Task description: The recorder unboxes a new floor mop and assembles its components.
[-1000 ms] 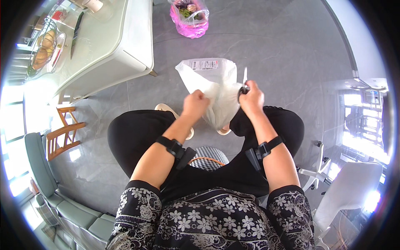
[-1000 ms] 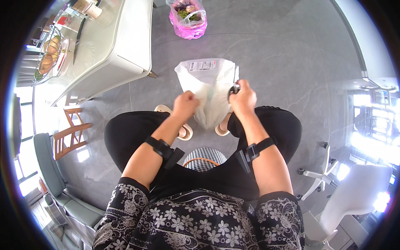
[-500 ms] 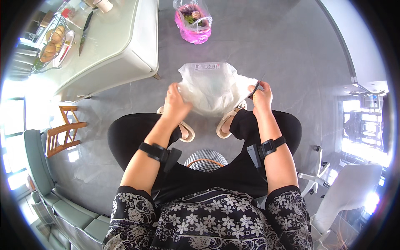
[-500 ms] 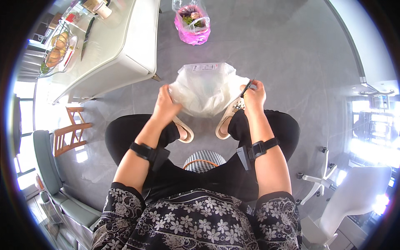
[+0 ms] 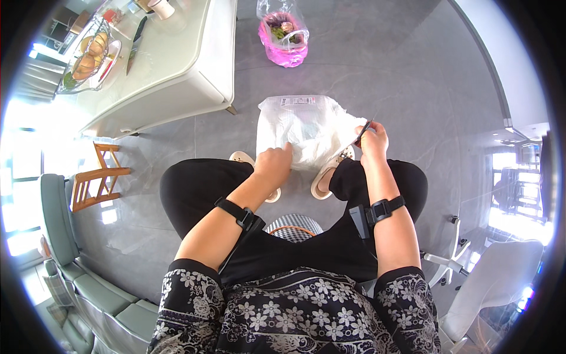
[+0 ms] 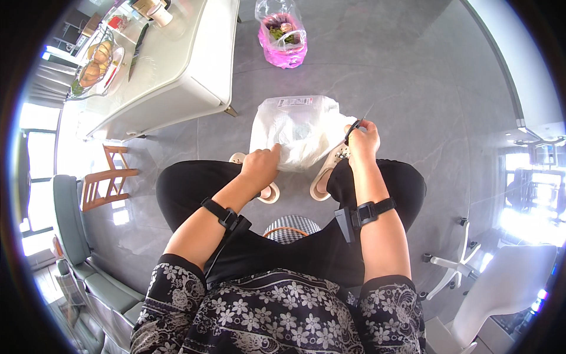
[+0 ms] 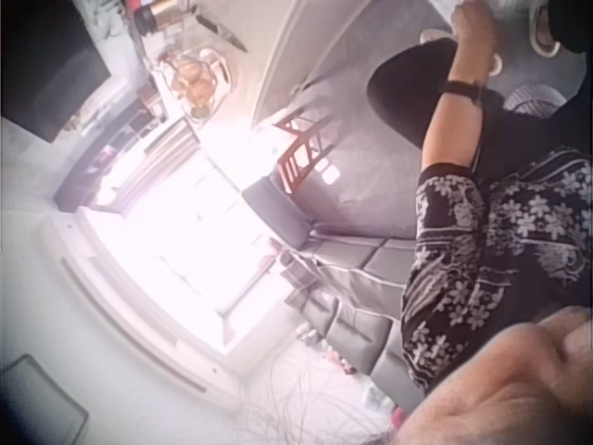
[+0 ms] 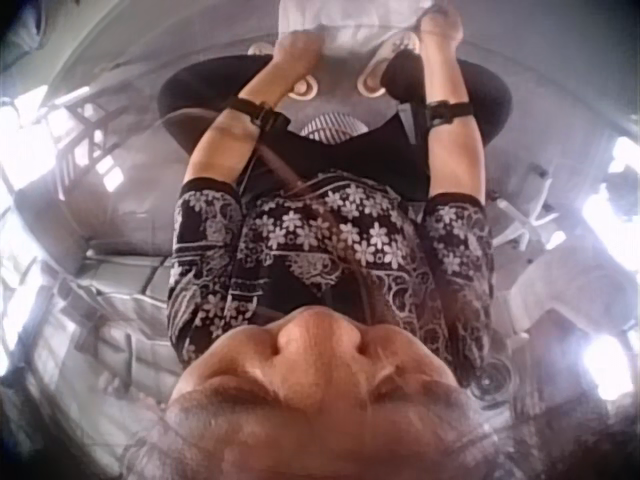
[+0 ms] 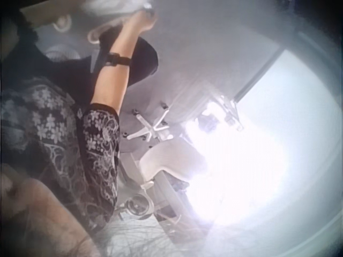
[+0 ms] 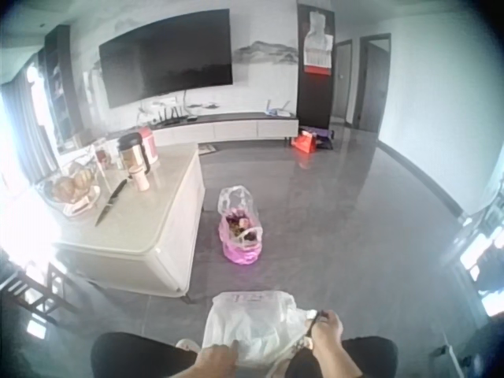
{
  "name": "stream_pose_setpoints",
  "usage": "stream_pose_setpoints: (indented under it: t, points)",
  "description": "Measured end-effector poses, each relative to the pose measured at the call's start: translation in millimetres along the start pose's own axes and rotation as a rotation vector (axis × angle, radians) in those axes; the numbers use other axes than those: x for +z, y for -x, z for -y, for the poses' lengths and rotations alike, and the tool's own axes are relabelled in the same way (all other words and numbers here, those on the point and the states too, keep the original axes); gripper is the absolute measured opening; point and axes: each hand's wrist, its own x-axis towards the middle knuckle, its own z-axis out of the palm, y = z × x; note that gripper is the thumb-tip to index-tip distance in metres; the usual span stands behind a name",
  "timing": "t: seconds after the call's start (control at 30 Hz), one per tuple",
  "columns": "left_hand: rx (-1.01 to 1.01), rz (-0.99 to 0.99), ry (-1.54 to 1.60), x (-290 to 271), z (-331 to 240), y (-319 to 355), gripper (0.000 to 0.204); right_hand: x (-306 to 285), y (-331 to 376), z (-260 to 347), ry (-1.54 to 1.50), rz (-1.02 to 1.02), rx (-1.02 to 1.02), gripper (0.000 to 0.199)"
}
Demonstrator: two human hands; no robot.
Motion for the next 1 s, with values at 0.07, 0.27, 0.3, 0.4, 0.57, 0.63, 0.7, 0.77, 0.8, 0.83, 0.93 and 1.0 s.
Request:
stream_pose_setpoints:
  t: [0.07, 0.27, 0.3, 0.4, 0.57, 0.63, 0.7, 0.77, 0.8, 0.83, 0.93, 1.0]
  points:
    - [-0.014, -0.018, 0.032, 7, 2, 0, 0.031, -3, 2, 2, 0.05, -0.006, 0.027, 0.036]
    - [0.165, 0.296, 0.234, 10, 21, -18, 0.062, -5, 1, -2, 0.083, 0.058, -0.038, 0.036]
    - [0.129, 0.407, 0.234, 10, 22, -24, 0.071, -4, 3, -1, 0.087, 0.061, -0.035, 0.036]
    - [0.172, 0.065, 0.53, 22, 19, -31, 0.068, -2, 4, 3, 0.08, 0.09, 0.019, 0.036]
    - [0.154, 0.348, 0.574, 17, -14, -44, 0.066, 0, 7, 6, 0.064, 0.114, 0.023, 0.038]
    - [0.132, 0.343, 0.574, 25, -18, -43, 0.062, 0, 8, 10, 0.032, 0.121, 0.036, 0.039]
    - [0.19, 0.309, 0.519, 28, -18, -43, 0.055, 1, 8, 12, -0.002, 0.132, 0.046, 0.04]
    - [0.163, 0.271, 0.491, 32, -16, -39, 0.053, -2, 5, 12, -0.062, 0.093, 0.068, 0.041]
    - [0.139, 0.23, 0.461, 32, -14, -37, 0.052, -6, -1, 6, -0.05, 0.106, 0.068, 0.035]
    - [0.137, 0.23, 0.462, 33, -9, -35, 0.052, -10, -5, 4, -0.05, 0.108, 0.069, 0.035]
    - [0.0, 0.301, 0.573, 19, -3, -29, 0.048, -13, -12, 3, -0.144, 0.075, 0.074, 0.031]
    - [0.072, 0.414, 0.401, 17, 1, -26, 0.04, -10, -10, 6, -0.151, 0.085, 0.08, 0.031]
